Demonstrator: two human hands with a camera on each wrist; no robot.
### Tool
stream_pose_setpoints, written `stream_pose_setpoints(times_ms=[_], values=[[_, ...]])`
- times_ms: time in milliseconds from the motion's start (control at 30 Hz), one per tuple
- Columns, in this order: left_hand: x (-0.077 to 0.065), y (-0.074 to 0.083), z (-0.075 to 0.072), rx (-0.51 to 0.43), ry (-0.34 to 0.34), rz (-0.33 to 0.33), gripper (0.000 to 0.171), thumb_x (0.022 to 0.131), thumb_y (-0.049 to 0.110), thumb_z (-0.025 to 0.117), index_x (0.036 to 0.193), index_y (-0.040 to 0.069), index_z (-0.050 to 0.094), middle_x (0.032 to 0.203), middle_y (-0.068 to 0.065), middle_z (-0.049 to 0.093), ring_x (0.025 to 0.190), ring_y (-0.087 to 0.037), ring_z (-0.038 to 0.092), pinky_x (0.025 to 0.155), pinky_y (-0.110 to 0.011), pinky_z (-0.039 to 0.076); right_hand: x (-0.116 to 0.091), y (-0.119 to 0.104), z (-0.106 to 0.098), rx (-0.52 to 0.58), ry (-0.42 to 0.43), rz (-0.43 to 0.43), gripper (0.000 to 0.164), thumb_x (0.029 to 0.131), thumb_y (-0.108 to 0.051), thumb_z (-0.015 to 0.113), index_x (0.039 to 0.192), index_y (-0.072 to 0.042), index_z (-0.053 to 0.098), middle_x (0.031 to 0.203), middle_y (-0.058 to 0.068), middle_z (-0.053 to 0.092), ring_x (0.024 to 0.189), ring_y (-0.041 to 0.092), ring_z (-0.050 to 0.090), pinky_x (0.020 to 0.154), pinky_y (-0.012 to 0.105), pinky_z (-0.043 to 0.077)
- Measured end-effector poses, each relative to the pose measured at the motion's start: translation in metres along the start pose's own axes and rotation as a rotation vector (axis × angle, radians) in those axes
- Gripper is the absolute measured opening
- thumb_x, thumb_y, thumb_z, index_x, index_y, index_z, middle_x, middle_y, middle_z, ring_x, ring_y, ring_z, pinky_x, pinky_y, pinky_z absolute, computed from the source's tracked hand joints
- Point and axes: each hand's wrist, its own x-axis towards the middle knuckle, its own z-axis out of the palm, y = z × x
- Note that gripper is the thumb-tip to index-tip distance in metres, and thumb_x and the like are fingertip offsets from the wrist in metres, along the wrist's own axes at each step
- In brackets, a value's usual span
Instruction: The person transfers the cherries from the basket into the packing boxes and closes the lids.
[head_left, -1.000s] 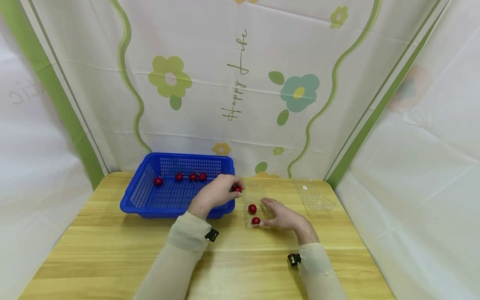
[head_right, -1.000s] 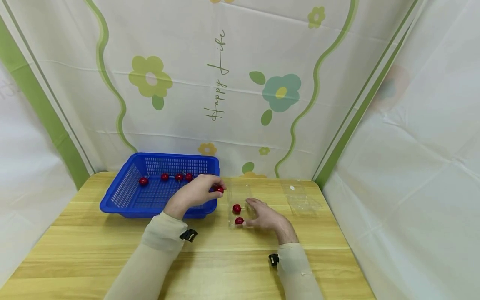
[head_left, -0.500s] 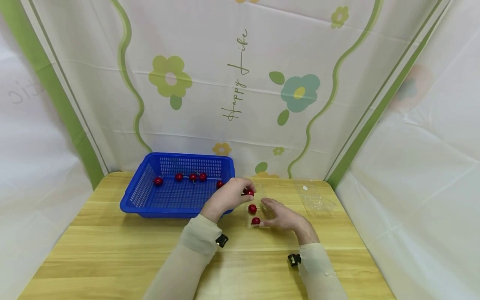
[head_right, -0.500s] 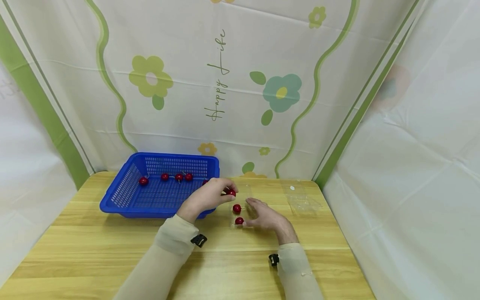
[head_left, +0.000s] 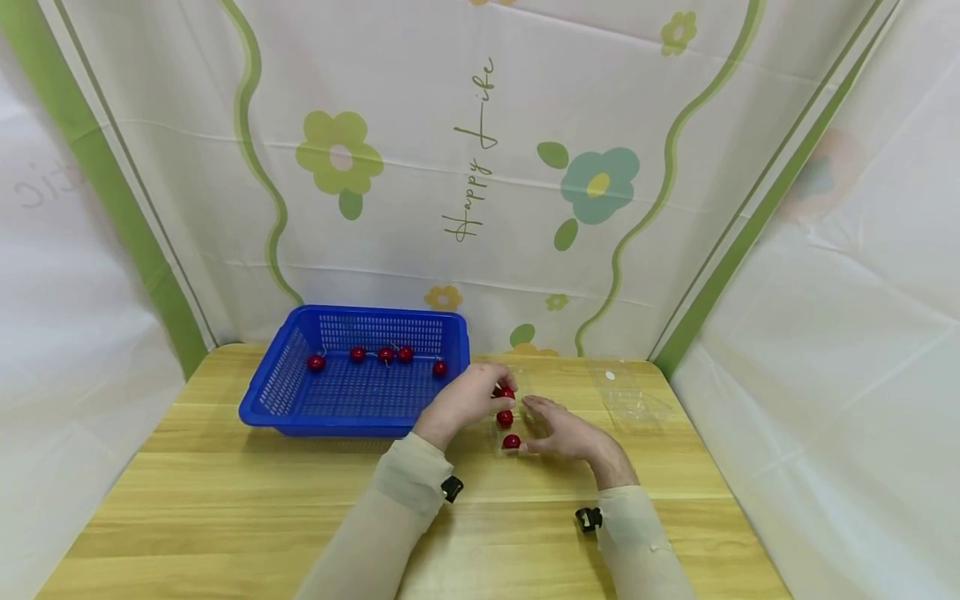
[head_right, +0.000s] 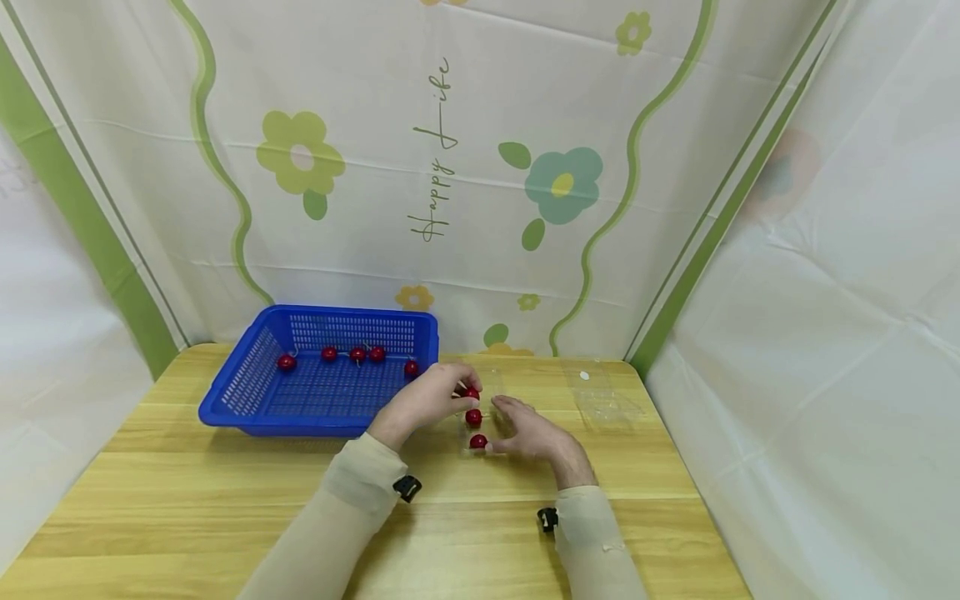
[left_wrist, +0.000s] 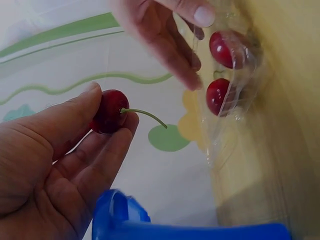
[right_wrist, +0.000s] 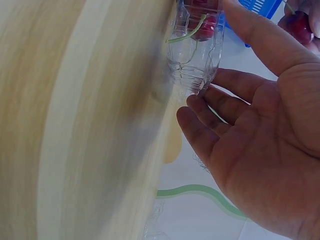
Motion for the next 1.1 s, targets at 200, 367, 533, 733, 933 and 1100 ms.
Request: stream_pose_setpoints(times_ms=[200, 367, 533, 733, 933, 1100], values=[[0.005, 0.004, 0.012, 0.024, -0.022, -0.032, 0.015, 0.111, 0.012, 0.082, 0.124, 0.005, 0.080, 0.122, -0.009, 0.084, 0.110, -0.023, 0.075, 0.109, -0.044, 0.068, 0.000, 0.000, 0.000, -0.003, 0.007, -0.005, 0.096, 0.107, -0.028, 0.089, 0.181, 0.004, 0.036, 0.190, 0.030, 0.032, 0.178, 0.057, 0.028, 0.146, 0.074, 0.025], [0.016, -0.003, 0.029, 0.031, -0.043, -0.055, 0.011, 0.110, 0.011, 0.083, 0.120, 0.008, 0.078, 0.111, -0.005, 0.081, 0.091, -0.015, 0.072, 0.093, -0.035, 0.069, -0.001, -0.001, -0.001, -0.002, 0.009, -0.016, 0.096, 0.107, -0.028, 0.089, 0.182, 0.002, 0.035, 0.190, 0.030, 0.033, 0.178, 0.057, 0.029, 0.146, 0.074, 0.025], [0.040, -0.035, 0.057, 0.075, -0.051, -0.041, 0.011, 0.109, 0.018, 0.086, 0.117, 0.017, 0.078, 0.108, 0.004, 0.081, 0.087, -0.007, 0.069, 0.083, -0.023, 0.064, 0.001, -0.001, -0.001, -0.010, 0.006, -0.021, 0.097, 0.108, -0.029, 0.088, 0.182, 0.002, 0.034, 0.191, 0.029, 0.032, 0.178, 0.056, 0.028, 0.147, 0.073, 0.024], [0.049, -0.045, 0.063, 0.082, -0.056, -0.024, 0.012, 0.109, 0.026, 0.087, 0.117, 0.020, 0.079, 0.105, 0.007, 0.080, 0.087, -0.006, 0.070, 0.081, -0.021, 0.063, 0.001, -0.003, -0.001, -0.014, 0.008, -0.029, 0.097, 0.107, -0.028, 0.089, 0.181, 0.004, 0.035, 0.190, 0.029, 0.033, 0.177, 0.058, 0.029, 0.146, 0.075, 0.025], [0.027, -0.013, 0.033, 0.073, -0.029, -0.011, 0.014, 0.114, 0.019, 0.080, 0.125, 0.010, 0.081, 0.117, -0.006, 0.084, 0.102, -0.018, 0.076, 0.095, -0.039, 0.070, 0.001, -0.002, -0.001, -0.028, 0.008, -0.030, 0.092, 0.108, -0.029, 0.088, 0.179, 0.004, 0.039, 0.189, 0.029, 0.036, 0.176, 0.057, 0.032, 0.145, 0.074, 0.028], [0.014, 0.001, 0.008, 0.047, 0.010, -0.004, 0.021, 0.116, 0.020, 0.077, 0.130, 0.004, 0.080, 0.129, -0.013, 0.085, 0.123, -0.030, 0.080, 0.113, -0.047, 0.068, 0.001, -0.004, -0.001, -0.027, 0.011, -0.014, 0.096, 0.107, -0.030, 0.090, 0.179, 0.005, 0.038, 0.189, 0.031, 0.035, 0.176, 0.059, 0.031, 0.145, 0.076, 0.027]])
